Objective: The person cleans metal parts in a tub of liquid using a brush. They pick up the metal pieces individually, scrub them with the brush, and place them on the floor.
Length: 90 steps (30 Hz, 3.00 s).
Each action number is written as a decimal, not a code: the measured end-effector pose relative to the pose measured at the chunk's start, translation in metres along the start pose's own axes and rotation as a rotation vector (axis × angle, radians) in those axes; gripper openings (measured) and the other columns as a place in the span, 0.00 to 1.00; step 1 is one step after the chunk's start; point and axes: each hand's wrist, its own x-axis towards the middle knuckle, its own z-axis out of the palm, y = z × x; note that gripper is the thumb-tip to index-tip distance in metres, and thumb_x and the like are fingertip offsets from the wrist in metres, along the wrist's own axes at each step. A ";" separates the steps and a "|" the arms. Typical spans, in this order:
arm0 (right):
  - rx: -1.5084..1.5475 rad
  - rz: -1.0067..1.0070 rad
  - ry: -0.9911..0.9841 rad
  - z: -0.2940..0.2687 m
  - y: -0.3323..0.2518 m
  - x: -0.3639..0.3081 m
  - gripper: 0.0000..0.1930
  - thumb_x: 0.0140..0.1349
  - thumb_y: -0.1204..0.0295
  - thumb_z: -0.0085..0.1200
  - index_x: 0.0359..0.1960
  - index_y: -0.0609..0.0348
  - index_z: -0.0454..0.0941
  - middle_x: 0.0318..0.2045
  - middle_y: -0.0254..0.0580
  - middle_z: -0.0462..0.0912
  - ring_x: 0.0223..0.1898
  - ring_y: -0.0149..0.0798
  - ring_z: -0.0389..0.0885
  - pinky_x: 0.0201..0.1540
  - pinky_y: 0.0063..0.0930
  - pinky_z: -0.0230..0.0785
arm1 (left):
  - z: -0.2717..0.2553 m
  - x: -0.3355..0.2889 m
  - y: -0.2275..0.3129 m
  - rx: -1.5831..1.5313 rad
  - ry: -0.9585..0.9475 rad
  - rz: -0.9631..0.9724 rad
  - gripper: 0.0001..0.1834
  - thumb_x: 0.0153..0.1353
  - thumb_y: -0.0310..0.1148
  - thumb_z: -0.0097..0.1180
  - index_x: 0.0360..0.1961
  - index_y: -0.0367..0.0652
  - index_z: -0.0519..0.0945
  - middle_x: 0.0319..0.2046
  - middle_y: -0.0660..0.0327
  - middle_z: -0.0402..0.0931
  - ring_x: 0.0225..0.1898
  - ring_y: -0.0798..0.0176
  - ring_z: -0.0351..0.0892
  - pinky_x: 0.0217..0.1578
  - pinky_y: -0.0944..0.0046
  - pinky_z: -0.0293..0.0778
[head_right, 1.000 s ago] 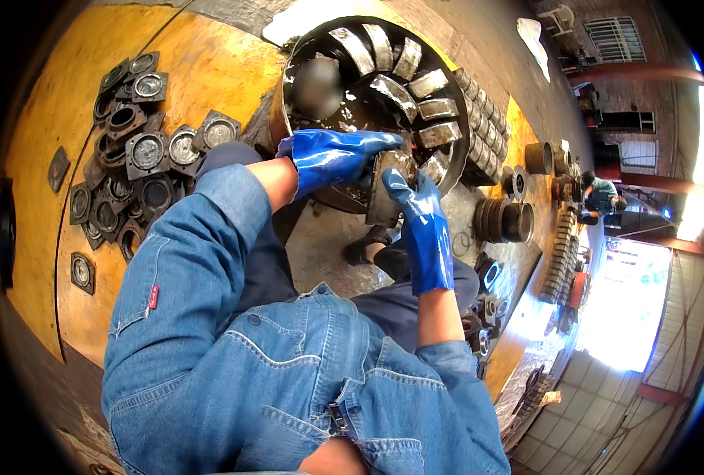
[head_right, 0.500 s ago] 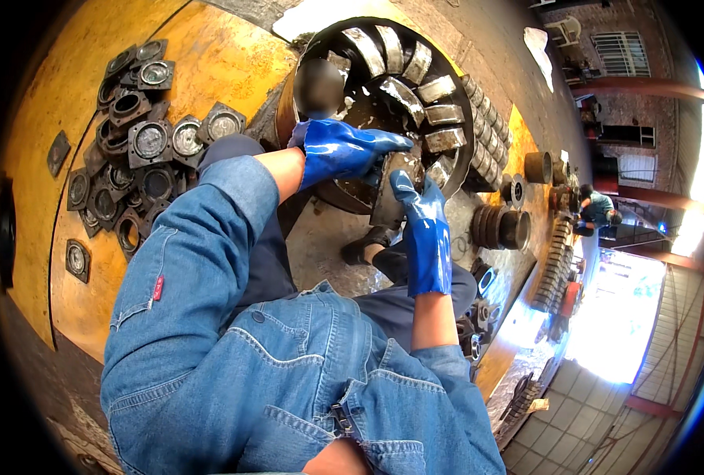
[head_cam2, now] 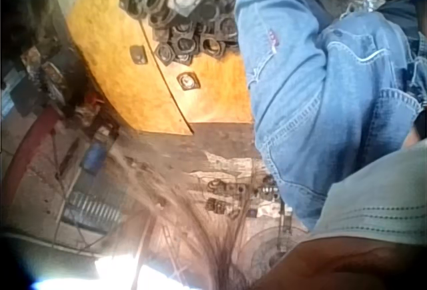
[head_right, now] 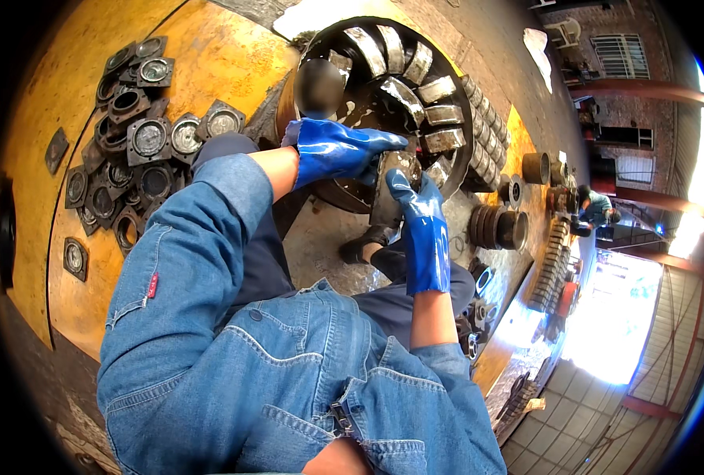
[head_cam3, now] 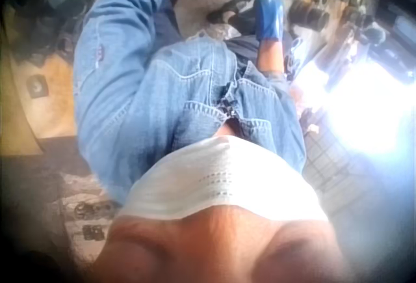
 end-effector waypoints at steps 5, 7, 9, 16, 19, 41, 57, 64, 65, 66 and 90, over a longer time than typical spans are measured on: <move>-0.085 -0.034 0.073 0.005 -0.013 -0.013 0.43 0.67 0.45 0.62 0.68 0.74 0.70 0.58 0.54 0.80 0.58 0.43 0.76 0.66 0.33 0.64 | -0.001 0.000 -0.001 -0.127 -0.008 -0.039 0.18 0.77 0.47 0.51 0.58 0.50 0.80 0.41 0.66 0.86 0.32 0.72 0.81 0.29 0.70 0.73; -0.111 -0.038 0.095 0.005 -0.007 -0.010 0.43 0.67 0.44 0.62 0.69 0.74 0.69 0.59 0.55 0.80 0.59 0.44 0.76 0.66 0.33 0.64 | 0.002 -0.007 0.004 -0.143 -0.015 -0.052 0.18 0.77 0.47 0.52 0.58 0.50 0.80 0.40 0.67 0.86 0.31 0.72 0.81 0.28 0.71 0.72; -0.104 -0.034 0.081 0.003 -0.008 -0.012 0.44 0.67 0.44 0.61 0.69 0.74 0.68 0.60 0.55 0.80 0.59 0.45 0.76 0.67 0.33 0.63 | 0.005 -0.005 0.002 -0.112 0.023 -0.029 0.18 0.77 0.47 0.52 0.58 0.50 0.80 0.39 0.67 0.86 0.30 0.73 0.80 0.27 0.71 0.71; -0.014 -0.008 0.019 0.004 -0.003 -0.001 0.47 0.66 0.45 0.64 0.71 0.75 0.65 0.61 0.56 0.79 0.62 0.45 0.75 0.69 0.34 0.62 | 0.003 -0.008 0.003 -0.036 0.031 -0.040 0.22 0.76 0.50 0.53 0.64 0.54 0.79 0.46 0.64 0.87 0.38 0.70 0.84 0.37 0.64 0.80; 0.007 0.012 -0.014 0.004 -0.005 0.000 0.48 0.65 0.45 0.65 0.72 0.75 0.64 0.62 0.56 0.78 0.63 0.45 0.74 0.70 0.34 0.61 | 0.002 -0.008 0.001 0.050 0.078 0.003 0.22 0.76 0.49 0.52 0.62 0.49 0.79 0.37 0.66 0.85 0.28 0.73 0.78 0.26 0.71 0.70; 0.086 0.006 -0.033 0.007 -0.002 0.001 0.38 0.68 0.51 0.63 0.68 0.71 0.70 0.57 0.48 0.80 0.57 0.39 0.76 0.66 0.32 0.64 | -0.018 0.013 -0.015 -0.002 -0.030 -0.001 0.19 0.77 0.45 0.52 0.60 0.47 0.78 0.47 0.61 0.86 0.40 0.68 0.86 0.38 0.68 0.81; 0.088 -0.033 0.004 0.010 0.000 0.005 0.40 0.66 0.51 0.66 0.68 0.73 0.70 0.57 0.48 0.80 0.57 0.38 0.76 0.66 0.31 0.64 | -0.023 0.019 -0.020 -0.016 0.014 0.004 0.21 0.76 0.47 0.53 0.62 0.47 0.79 0.41 0.63 0.86 0.35 0.69 0.84 0.36 0.67 0.80; 0.082 -0.010 0.014 0.007 -0.001 0.002 0.42 0.65 0.50 0.67 0.70 0.73 0.68 0.60 0.51 0.79 0.60 0.40 0.75 0.68 0.32 0.62 | -0.019 0.020 -0.020 -0.012 0.008 -0.017 0.17 0.76 0.47 0.53 0.54 0.48 0.81 0.41 0.62 0.87 0.35 0.68 0.85 0.35 0.67 0.80; 0.073 -0.026 0.042 0.009 -0.002 -0.001 0.42 0.65 0.50 0.67 0.69 0.73 0.69 0.59 0.50 0.80 0.60 0.40 0.75 0.67 0.32 0.63 | -0.017 0.018 -0.019 -0.033 -0.004 -0.018 0.16 0.77 0.46 0.52 0.54 0.48 0.81 0.41 0.62 0.87 0.35 0.69 0.85 0.35 0.67 0.80; 0.053 -0.020 0.042 0.011 -0.006 -0.005 0.42 0.65 0.50 0.66 0.69 0.73 0.69 0.59 0.51 0.80 0.60 0.41 0.76 0.67 0.32 0.63 | -0.015 0.016 -0.019 -0.076 -0.009 -0.021 0.16 0.77 0.46 0.52 0.54 0.48 0.81 0.41 0.62 0.86 0.35 0.69 0.84 0.35 0.67 0.80; 0.025 -0.079 0.081 0.007 0.036 0.037 0.34 0.55 0.48 0.67 0.58 0.58 0.83 0.50 0.59 0.88 0.54 0.55 0.87 0.57 0.42 0.77 | -0.017 0.032 -0.004 -0.187 0.185 -0.317 0.25 0.75 0.53 0.49 0.60 0.47 0.81 0.56 0.55 0.84 0.54 0.50 0.85 0.56 0.44 0.81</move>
